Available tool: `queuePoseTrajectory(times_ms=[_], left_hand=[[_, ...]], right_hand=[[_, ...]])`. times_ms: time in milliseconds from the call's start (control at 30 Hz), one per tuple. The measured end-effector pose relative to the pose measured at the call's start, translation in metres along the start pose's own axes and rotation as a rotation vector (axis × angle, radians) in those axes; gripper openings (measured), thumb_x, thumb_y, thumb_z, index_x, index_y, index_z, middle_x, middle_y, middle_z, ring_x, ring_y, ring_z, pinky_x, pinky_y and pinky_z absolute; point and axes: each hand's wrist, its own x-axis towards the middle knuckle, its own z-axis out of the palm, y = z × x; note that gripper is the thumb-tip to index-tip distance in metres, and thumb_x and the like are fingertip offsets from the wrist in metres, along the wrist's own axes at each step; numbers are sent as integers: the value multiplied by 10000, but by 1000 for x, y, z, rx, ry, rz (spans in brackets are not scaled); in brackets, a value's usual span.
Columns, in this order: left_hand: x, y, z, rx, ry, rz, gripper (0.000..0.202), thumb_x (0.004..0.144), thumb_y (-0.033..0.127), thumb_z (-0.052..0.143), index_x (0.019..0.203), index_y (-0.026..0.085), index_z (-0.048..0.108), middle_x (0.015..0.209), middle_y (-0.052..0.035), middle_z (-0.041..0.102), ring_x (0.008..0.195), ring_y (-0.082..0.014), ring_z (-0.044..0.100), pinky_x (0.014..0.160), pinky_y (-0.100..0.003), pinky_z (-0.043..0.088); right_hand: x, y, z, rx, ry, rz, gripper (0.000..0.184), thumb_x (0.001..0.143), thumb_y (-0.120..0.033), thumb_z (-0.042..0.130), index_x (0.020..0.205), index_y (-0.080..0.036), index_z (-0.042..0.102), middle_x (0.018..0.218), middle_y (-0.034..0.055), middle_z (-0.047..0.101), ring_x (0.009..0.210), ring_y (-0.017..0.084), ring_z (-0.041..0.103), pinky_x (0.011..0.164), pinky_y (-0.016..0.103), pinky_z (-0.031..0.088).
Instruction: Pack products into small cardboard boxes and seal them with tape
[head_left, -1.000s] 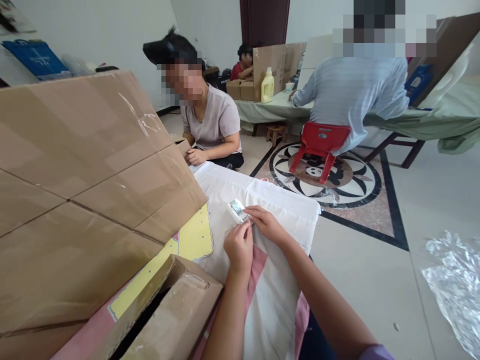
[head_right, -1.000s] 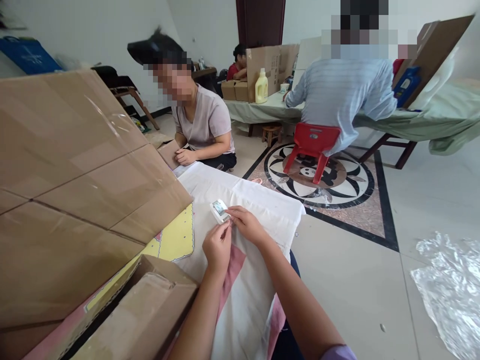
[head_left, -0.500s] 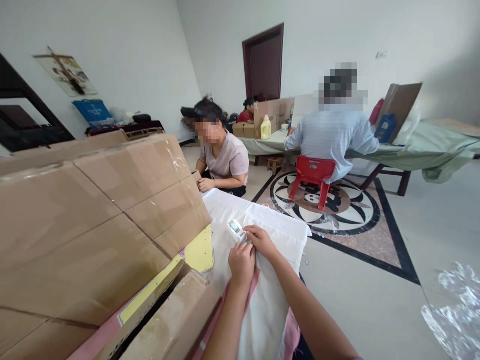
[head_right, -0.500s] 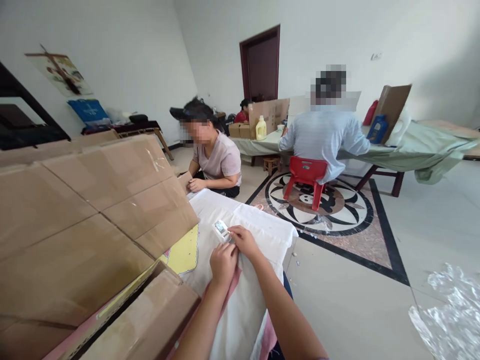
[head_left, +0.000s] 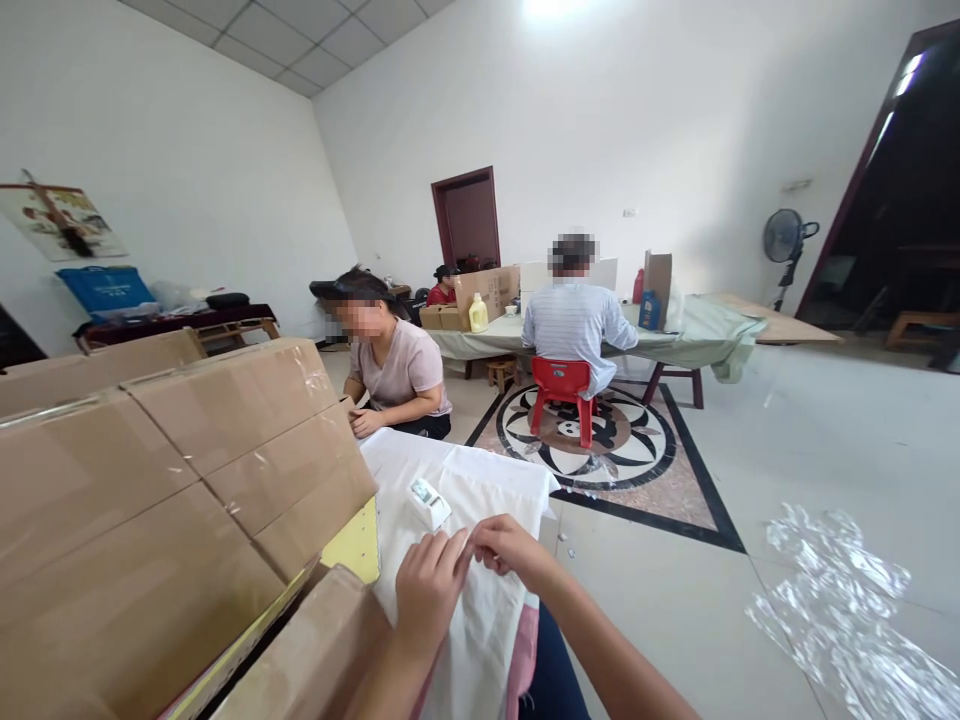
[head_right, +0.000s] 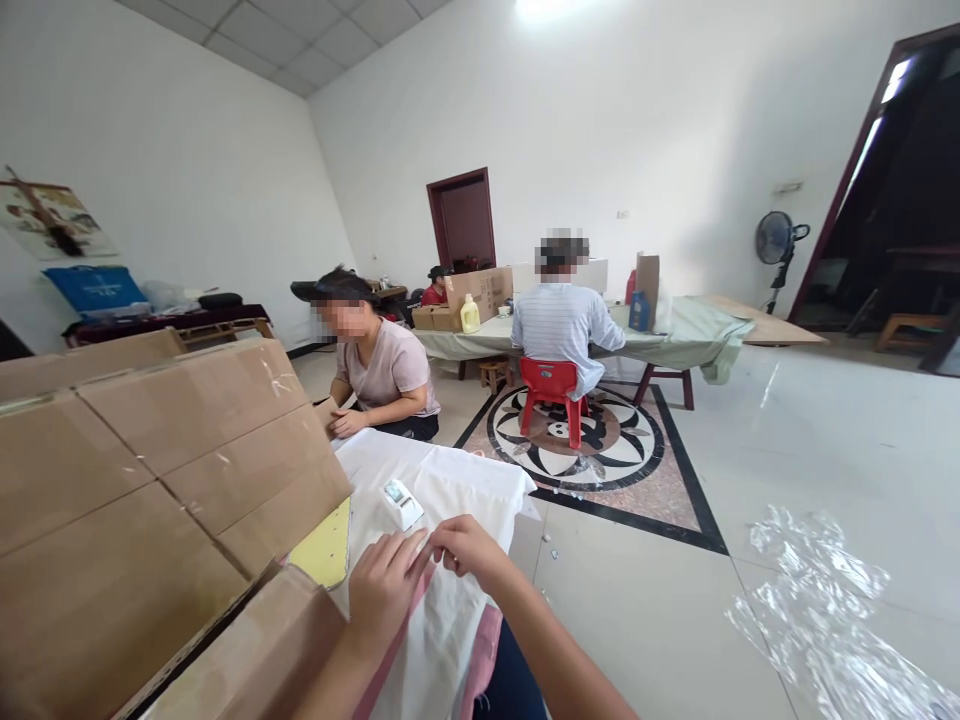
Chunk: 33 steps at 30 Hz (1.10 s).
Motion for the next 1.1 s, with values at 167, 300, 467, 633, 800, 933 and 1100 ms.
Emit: queuePoseTrajectory(times_ms=[167,300,467,633,800,933,1100], left_hand=[[-17,0,-46,52,49,36,145,907,285,685,1044,257,723,715,2,678,638,-183,635,616,-341,438],[-27,1,-82,126,47,-19,121,906,321,693,1000,257,734,640,9,636,590,-181,584,628,-341,416],[-53,-13,-126,314,-76,-234,215,912,382,666,1092,281,726,891,-56,751,773,-248,649,707,-387,417],[-78,-40,-171,385,-319,-551,750,894,456,618,1537,156,376,1550,-184,473,1413,-387,437,1113,-554,335],[-85,-52,-186,373,-682,-664,595,917,311,552,1470,100,482,1511,-169,521,1416,-329,471,1164,-533,354],[-87,-53,-182,385,-728,-671,553,926,281,543,1449,102,519,1536,-138,488,1425,-324,465,1122,-518,430],[-88,-53,-181,383,-723,-685,581,921,260,567,1479,120,485,1545,-121,473,1427,-322,464,1132,-511,436]], right_hand=[[-20,-16,19,-113,-81,-121,87,698,-191,614,652,-178,687,530,-43,546,472,77,411,475,224,308],[-28,-25,42,-197,-144,-269,96,745,-195,639,667,-173,689,601,-19,608,590,116,507,584,250,381],[-41,-54,55,-355,-76,-521,186,879,-282,618,734,-183,681,694,5,613,654,139,513,640,278,393],[-38,-89,67,-482,-282,-777,150,936,-315,641,859,-215,723,927,52,622,897,194,575,802,326,452],[-8,-108,111,-621,-505,-911,106,929,-276,680,865,-205,724,1122,76,608,1125,226,550,1053,420,406],[33,-102,153,-726,-661,-834,49,888,-217,721,846,-193,732,1223,79,618,1222,250,524,1123,468,350],[70,-79,182,-834,-770,-736,41,872,-215,726,844,-195,748,1284,83,609,1333,298,434,1147,530,276]])
